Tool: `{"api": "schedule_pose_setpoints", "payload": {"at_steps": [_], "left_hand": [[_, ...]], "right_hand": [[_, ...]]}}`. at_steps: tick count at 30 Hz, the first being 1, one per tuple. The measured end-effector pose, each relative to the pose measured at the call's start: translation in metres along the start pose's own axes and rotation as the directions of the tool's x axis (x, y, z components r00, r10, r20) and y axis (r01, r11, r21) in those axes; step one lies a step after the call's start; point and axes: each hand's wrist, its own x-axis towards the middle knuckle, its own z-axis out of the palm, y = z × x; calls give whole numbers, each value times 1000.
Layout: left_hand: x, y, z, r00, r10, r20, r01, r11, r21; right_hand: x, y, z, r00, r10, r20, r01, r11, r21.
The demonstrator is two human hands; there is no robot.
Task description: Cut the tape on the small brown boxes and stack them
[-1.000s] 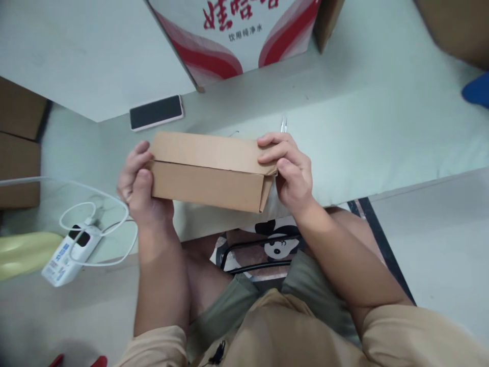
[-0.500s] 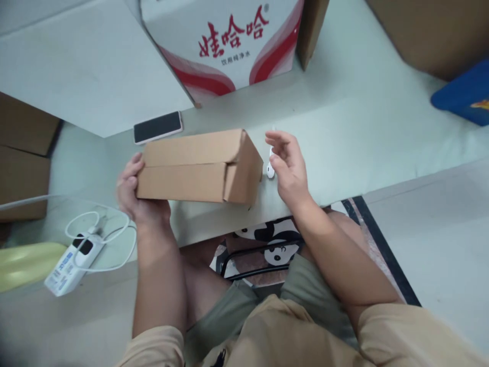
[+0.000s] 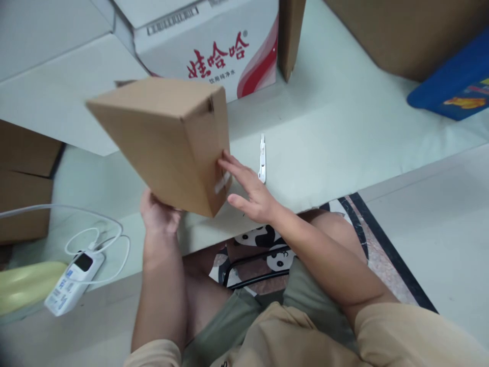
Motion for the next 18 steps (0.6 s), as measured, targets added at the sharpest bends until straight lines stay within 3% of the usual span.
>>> {"api": "schedule_pose_setpoints", "payload": {"at_steps": [4,8,11,15,16,17,18], "left_hand": [[-13,-7,13,989,-122,90,117,992,54],[-21,-15,12,942,-263,210,195,935,296],[-29,-16,10,837,-417,354,228,855,467],[-37,-8,12,614,-640,462,201,693,692],[-37,-6,13,597,-661,455,158,653,741],[-35,-5,13,615,-655,438,104,619,779],[-33,-4,13,669,-615,417,45,593,804]], "right_hand": [[3,-8,-5,999,-21,-37,18,996,-89],[4,-12,-9,990,-83,-115,68,989,-133],[4,-15,-13,963,-195,-184,170,975,-145],[4,-17,-19,916,-308,-256,268,947,-179],[5,-17,-21,915,-312,-254,270,944,-189],[5,-17,-22,920,-308,-243,263,944,-200],[6,-17,-23,926,-304,-225,258,943,-212]]}}
